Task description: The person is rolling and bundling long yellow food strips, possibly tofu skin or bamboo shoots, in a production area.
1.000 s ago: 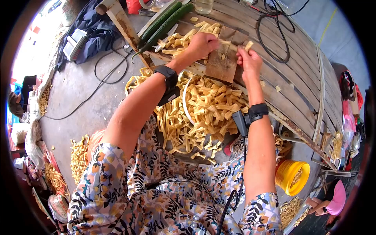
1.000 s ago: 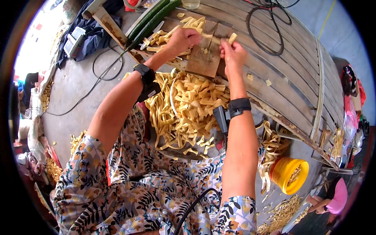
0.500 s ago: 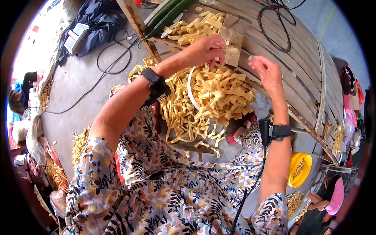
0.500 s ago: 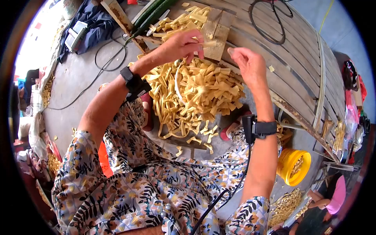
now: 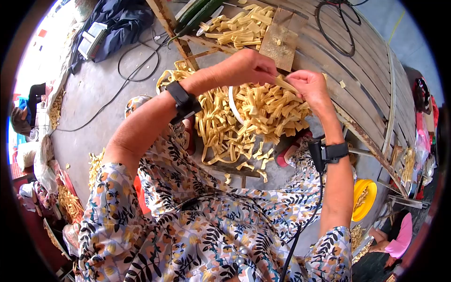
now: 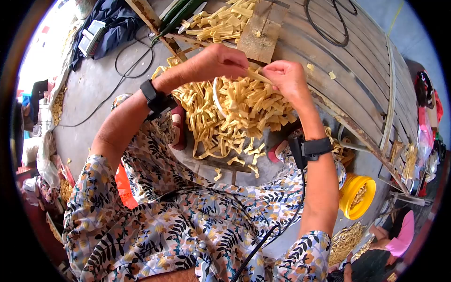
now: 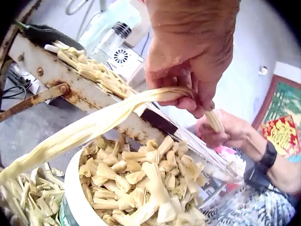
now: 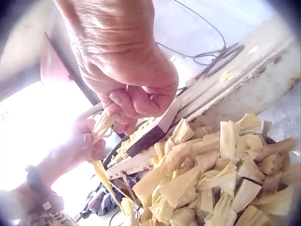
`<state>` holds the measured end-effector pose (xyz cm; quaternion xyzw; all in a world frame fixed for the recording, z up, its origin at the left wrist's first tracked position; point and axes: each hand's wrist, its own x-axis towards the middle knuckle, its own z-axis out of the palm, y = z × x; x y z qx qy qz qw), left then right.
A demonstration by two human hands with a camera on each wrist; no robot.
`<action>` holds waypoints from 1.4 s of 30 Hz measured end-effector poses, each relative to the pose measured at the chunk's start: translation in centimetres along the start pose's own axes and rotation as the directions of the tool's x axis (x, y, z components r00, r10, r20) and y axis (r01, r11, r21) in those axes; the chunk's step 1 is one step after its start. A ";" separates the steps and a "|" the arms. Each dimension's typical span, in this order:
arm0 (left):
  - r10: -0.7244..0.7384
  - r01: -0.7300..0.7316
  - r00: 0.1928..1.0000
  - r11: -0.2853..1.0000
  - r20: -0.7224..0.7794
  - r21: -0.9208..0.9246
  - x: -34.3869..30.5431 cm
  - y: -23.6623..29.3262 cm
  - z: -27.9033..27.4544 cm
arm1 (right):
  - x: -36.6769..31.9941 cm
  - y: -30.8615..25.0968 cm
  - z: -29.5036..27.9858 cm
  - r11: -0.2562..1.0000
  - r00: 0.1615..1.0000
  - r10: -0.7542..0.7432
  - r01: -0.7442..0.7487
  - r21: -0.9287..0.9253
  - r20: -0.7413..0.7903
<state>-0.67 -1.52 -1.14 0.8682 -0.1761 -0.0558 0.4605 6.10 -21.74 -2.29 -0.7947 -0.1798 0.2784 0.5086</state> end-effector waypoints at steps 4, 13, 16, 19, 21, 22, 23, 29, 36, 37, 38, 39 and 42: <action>0.004 0.002 0.998 0.995 0.056 -0.100 -0.8 -1.9 -1.8 | -1.2 -0.3 1.2 0.991 0.939 0.011 -0.058 0.125 0.345; -0.075 0.077 0.997 0.718 0.032 -0.691 0.5 -2.0 0.6 | -2.4 -4.7 1.0 0.748 0.868 -0.388 0.100 0.657 0.310; 0.139 0.233 0.948 0.309 0.287 -0.922 1.0 -1.9 3.5 | -1.8 -4.3 1.4 0.909 0.941 -0.312 0.256 0.327 0.130; 0.298 0.298 0.896 0.148 0.330 -0.943 1.1 -2.1 4.3 | -2.4 -4.5 1.4 0.946 0.955 -0.252 0.209 0.250 0.155; 0.179 0.330 0.921 0.118 0.347 -0.937 1.0 -1.3 4.8 | -2.3 -3.7 1.1 0.958 0.950 -0.268 0.245 0.152 0.160; 0.119 0.340 0.929 0.101 0.350 -0.935 1.0 -1.0 4.9 | -2.6 -3.9 1.1 0.964 0.951 -0.266 0.260 0.061 0.156; 0.126 0.332 0.931 0.095 0.342 -0.938 1.0 -1.3 5.1 | -2.7 -3.9 1.0 0.962 0.953 -0.263 0.271 -0.031 0.152; -0.303 0.127 0.953 0.341 0.019 -0.931 1.7 -1.1 4.9 | -1.6 -2.9 1.1 0.516 0.606 -0.783 0.510 -0.688 -0.139; -0.066 -0.099 0.898 0.933 -0.434 -0.346 1.3 -0.2 2.9 | 0.5 -1.1 1.5 0.969 0.961 -0.241 0.231 -0.082 -0.136; -0.062 -0.071 0.912 0.950 -0.407 -0.303 1.1 0.0 2.8 | 0.4 -1.2 1.7 0.983 0.975 -0.183 0.182 -0.017 -0.123; -0.058 -0.044 0.925 0.965 -0.376 -0.259 0.9 0.0 2.7 | 0.3 -1.4 2.1 0.990 0.986 -0.123 0.129 0.048 -0.108; -0.056 -0.020 0.936 0.977 -0.346 -0.213 0.8 0.2 2.5 | 0.2 -1.5 2.2 0.991 0.994 -0.065 0.075 0.111 -0.088; -0.040 -0.060 0.927 0.966 -0.372 -0.251 0.6 0.9 3.2 | 0.6 0.0 2.6 0.931 0.913 -0.365 0.353 -0.097 -0.180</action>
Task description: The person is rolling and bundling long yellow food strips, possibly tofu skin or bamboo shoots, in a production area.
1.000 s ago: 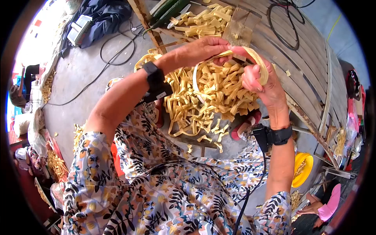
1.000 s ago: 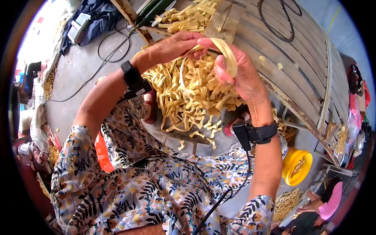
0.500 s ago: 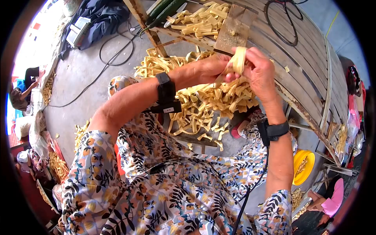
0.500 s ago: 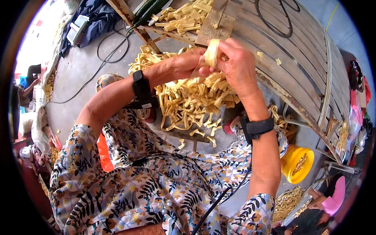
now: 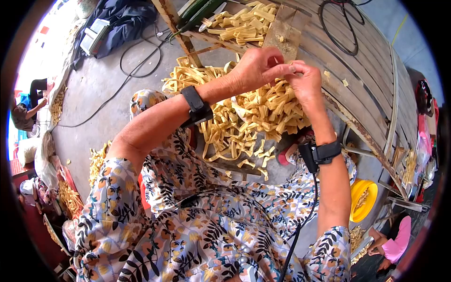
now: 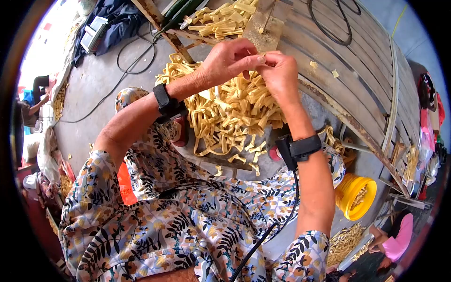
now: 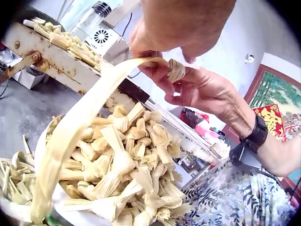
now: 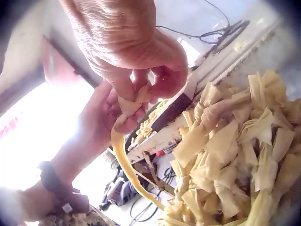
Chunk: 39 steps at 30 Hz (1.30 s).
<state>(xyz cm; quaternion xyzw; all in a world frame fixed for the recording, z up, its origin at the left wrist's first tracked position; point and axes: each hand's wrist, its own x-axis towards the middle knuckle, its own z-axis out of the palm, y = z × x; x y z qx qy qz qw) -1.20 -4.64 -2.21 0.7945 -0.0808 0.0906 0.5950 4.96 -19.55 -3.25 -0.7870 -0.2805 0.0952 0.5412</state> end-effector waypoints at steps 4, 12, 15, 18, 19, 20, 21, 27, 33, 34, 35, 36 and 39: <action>-0.095 0.096 0.995 0.994 -0.015 0.048 0.2 -0.1 0.4 | -0.5 -1.5 0.6 0.896 0.934 -0.327 0.257 -0.363 -0.146; -0.375 0.346 0.924 0.728 0.079 -0.592 0.8 -0.1 0.7 | 1.1 -2.6 -3.6 0.769 0.884 0.322 -0.037 0.639 -0.337; -0.285 0.354 0.935 0.773 0.210 -0.527 0.6 -0.2 0.2 | 1.0 -2.2 -4.3 0.735 0.872 0.354 -0.034 0.677 -0.340; -0.303 0.436 0.898 0.708 0.319 -0.556 0.3 0.0 -0.8 | 0.8 -1.7 -4.3 0.734 0.881 0.360 -0.063 0.676 -0.308; -0.304 0.468 0.881 0.672 0.362 -0.574 0.2 -0.1 -1.0 | 0.6 -1.7 -4.2 0.739 0.881 0.366 -0.080 0.669 -0.299; -0.311 0.487 0.870 0.658 0.383 -0.574 0.1 -0.4 -1.1 | 0.6 -1.7 -4.3 0.753 0.910 0.344 -0.120 0.647 -0.232; -0.316 0.507 0.859 0.645 0.403 -0.572 0.1 -0.9 -1.2 | 0.6 -1.8 -4.5 0.766 0.933 0.322 -0.155 0.623 -0.163; -0.303 0.462 0.881 0.716 0.363 -0.523 0.0 -1.7 -0.8 | -0.2 -1.9 -2.4 0.844 0.949 0.313 -0.299 0.446 0.045; -0.275 0.441 0.882 0.768 0.382 -0.464 0.9 -1.7 -2.4 | 1.0 -0.8 -3.1 0.814 0.964 0.251 -0.260 0.520 0.088; -0.279 0.431 0.886 0.787 0.370 -0.441 1.0 -1.6 -2.5 | 1.1 -0.8 -3.0 0.817 0.961 0.263 -0.268 0.511 0.084; -0.282 0.422 0.891 0.804 0.355 -0.419 1.0 -1.6 -2.6 | 1.1 -0.8 -3.0 0.814 0.957 0.277 -0.284 0.507 0.089; -0.250 0.360 0.909 0.873 0.332 -0.328 1.1 -1.5 -2.9 | 1.2 -1.1 -3.0 0.813 0.954 0.286 -0.294 0.502 0.095; -0.149 0.174 0.951 0.982 0.271 -0.073 2.0 -1.3 -4.6 | 2.5 -1.2 -3.8 0.805 0.957 0.276 -0.280 0.524 0.087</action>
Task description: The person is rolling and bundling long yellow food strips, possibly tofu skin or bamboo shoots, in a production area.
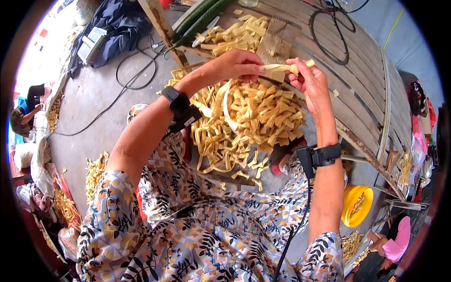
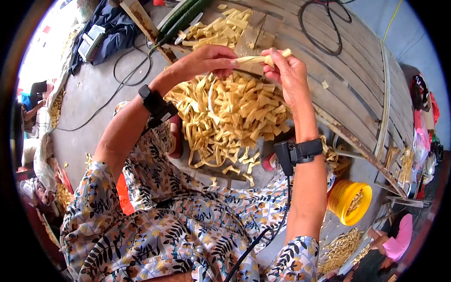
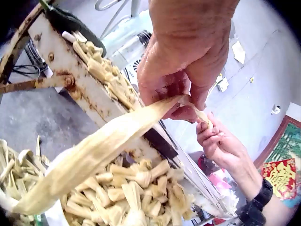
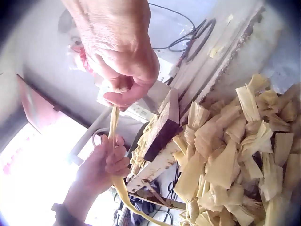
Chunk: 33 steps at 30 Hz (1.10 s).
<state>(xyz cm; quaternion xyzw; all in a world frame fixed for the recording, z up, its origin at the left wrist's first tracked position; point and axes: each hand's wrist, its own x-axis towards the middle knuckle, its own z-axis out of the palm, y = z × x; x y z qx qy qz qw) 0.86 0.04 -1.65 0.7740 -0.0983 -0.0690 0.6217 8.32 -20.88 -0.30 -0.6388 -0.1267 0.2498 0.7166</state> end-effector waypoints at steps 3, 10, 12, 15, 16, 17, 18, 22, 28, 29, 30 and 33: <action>0.039 -0.030 0.997 0.992 -0.073 0.126 1.2 0.0 -1.7 | 1.6 0.0 -0.5 0.997 0.998 -0.056 0.058 0.043 -0.037; 0.162 -0.090 0.926 0.972 -0.340 0.219 6.2 -1.0 -2.8 | 6.3 1.2 -0.8 0.964 0.948 -0.227 0.251 0.085 -0.225; 0.134 -0.061 0.912 0.979 -0.388 0.196 7.0 -1.5 -2.7 | 6.9 1.2 -0.7 0.965 0.939 -0.217 0.248 0.088 -0.266; 0.130 -0.054 0.901 0.980 -0.413 0.190 8.0 -2.7 -2.9 | 7.7 1.7 -0.6 0.966 0.932 -0.194 0.237 0.108 -0.307; 0.120 -0.036 0.897 0.979 -0.426 0.199 8.3 -3.0 -3.0 | 8.0 2.0 -0.7 0.966 0.930 -0.185 0.232 0.116 -0.318; 0.113 -0.020 0.891 0.978 -0.439 0.209 8.5 -3.2 -3.0 | 8.4 2.3 -0.8 0.967 0.934 -0.174 0.223 0.126 -0.311; 0.128 -0.015 0.879 0.970 -0.459 0.243 8.6 -3.6 -2.9 | 8.9 2.8 -0.8 0.968 0.939 -0.162 0.212 0.138 -0.304; 0.159 0.044 0.841 0.932 -0.517 0.359 8.5 -4.5 -2.1 | 8.5 4.2 -0.8 0.991 0.921 -0.130 0.133 -0.017 -0.368; 0.074 -0.042 0.971 0.989 -0.229 0.143 3.8 -1.4 -1.5 | 3.5 1.0 -1.8 0.922 0.971 -0.142 0.058 -0.383 -0.194; 0.072 -0.036 0.985 0.974 -0.154 0.224 3.2 -1.3 -1.1 | 2.2 0.2 -2.2 0.824 0.984 -0.162 0.091 -0.560 -0.078; 0.081 -0.044 0.988 0.965 -0.133 0.258 2.6 -1.2 -0.7 | 1.1 -0.5 -2.5 0.692 0.987 -0.158 0.141 -0.708 0.043; 0.118 -0.081 0.990 0.925 -0.077 0.371 1.3 0.6 1.9 | -0.6 -1.0 -2.2 0.790 0.985 -0.170 0.156 -0.593 0.032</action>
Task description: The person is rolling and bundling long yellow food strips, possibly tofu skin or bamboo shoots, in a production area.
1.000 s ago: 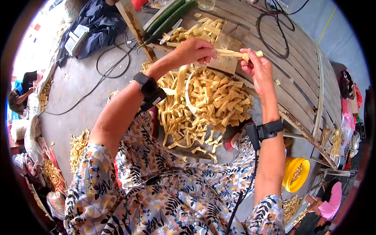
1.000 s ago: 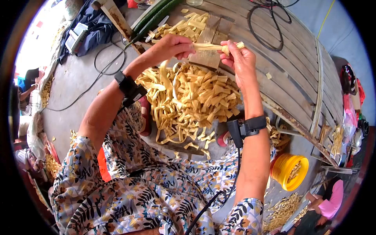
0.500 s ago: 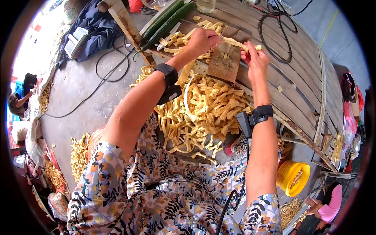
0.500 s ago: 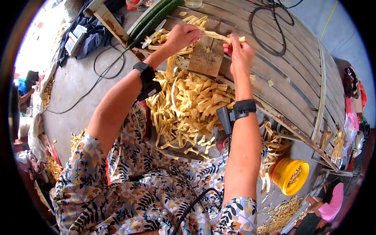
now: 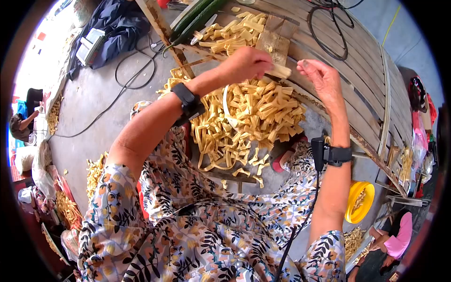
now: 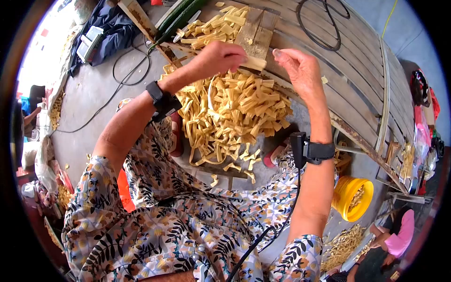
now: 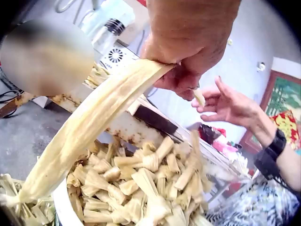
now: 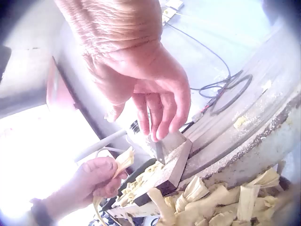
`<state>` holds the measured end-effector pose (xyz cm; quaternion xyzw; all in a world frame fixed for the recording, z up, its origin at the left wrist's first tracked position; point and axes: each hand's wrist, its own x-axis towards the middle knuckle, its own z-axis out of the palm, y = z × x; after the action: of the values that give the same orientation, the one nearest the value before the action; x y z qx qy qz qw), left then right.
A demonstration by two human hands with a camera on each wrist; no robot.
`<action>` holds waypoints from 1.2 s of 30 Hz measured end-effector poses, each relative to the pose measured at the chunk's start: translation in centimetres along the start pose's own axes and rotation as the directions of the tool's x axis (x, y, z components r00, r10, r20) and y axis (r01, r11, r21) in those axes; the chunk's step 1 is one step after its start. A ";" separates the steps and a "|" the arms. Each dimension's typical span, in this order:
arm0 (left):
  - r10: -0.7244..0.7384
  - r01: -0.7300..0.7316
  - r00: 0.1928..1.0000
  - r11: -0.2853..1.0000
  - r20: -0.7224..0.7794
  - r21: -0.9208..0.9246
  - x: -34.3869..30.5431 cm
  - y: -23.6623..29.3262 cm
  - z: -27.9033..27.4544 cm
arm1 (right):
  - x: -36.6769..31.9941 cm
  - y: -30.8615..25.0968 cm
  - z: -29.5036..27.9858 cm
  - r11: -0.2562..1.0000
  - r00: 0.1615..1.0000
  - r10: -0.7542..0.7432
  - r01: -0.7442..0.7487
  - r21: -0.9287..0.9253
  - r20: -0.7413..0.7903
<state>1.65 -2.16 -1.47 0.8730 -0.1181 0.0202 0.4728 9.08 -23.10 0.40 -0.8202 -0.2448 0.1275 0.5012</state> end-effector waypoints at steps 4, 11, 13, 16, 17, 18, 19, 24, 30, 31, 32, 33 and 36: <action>0.401 -0.372 0.913 0.893 -0.072 0.254 -0.5 0.5 2.6 | -1.8 -1.9 3.1 0.927 0.950 0.252 -0.292 0.237 0.186; 0.037 -0.049 0.998 0.962 0.050 0.269 -2.4 0.5 2.3 | -1.0 1.4 3.5 0.934 0.950 0.278 -0.301 0.191 0.139; 0.029 -0.049 0.997 0.956 0.073 0.289 -2.7 0.5 0.3 | -1.2 1.6 2.0 0.961 0.969 0.222 -0.236 0.140 0.112; 0.161 -0.186 0.978 0.961 0.131 0.205 -2.6 -1.0 -1.8 | -2.1 0.7 1.6 0.976 0.949 0.209 -0.218 0.014 0.234; 0.153 -0.184 0.978 0.955 0.145 0.232 -2.4 -0.9 -2.5 | -2.6 0.0 2.4 0.978 0.911 0.201 -0.206 -0.025 0.360; 0.155 -0.172 0.973 0.981 0.173 0.093 -2.2 -0.7 -2.9 | -3.1 -1.1 3.2 0.965 0.832 0.131 -0.231 0.121 0.540; 0.160 -0.154 0.967 0.987 0.198 -0.046 -2.1 -0.5 -3.4 | -3.5 -2.2 3.5 0.926 0.725 0.028 -0.277 0.255 0.688; 0.209 -0.142 0.963 0.930 0.171 -0.339 -1.5 0.8 -3.4 | -4.1 -5.3 2.8 0.796 0.797 -0.200 -0.207 0.568 0.570; 0.127 0.079 0.957 0.751 0.260 -0.655 -0.9 2.8 -2.5 | -3.7 -5.7 2.2 0.723 0.798 -0.386 -0.050 0.689 0.463; 0.099 0.118 0.951 0.758 0.292 -0.641 -0.9 3.0 -2.2 | -3.6 -6.2 2.0 0.792 0.827 -0.332 -0.017 0.610 0.454; 0.041 0.164 0.945 0.801 0.325 -0.576 -1.3 3.4 -1.5 | -3.6 -6.8 1.8 0.853 0.854 -0.276 0.007 0.522 0.440; -0.020 0.208 0.936 0.836 0.352 -0.507 -1.6 3.8 -0.8 | -3.6 -7.0 1.7 0.904 0.879 -0.223 0.025 0.427 0.421; 0.277 0.291 0.869 0.385 0.411 -0.876 -1.6 0.7 2.5 | -3.6 -5.6 2.4 0.947 0.926 -0.169 0.057 0.317 0.337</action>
<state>-0.23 -4.31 -2.51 0.4349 -0.2218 -0.2754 0.8282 3.39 -21.09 4.07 -0.6810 -0.3575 0.2817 0.5737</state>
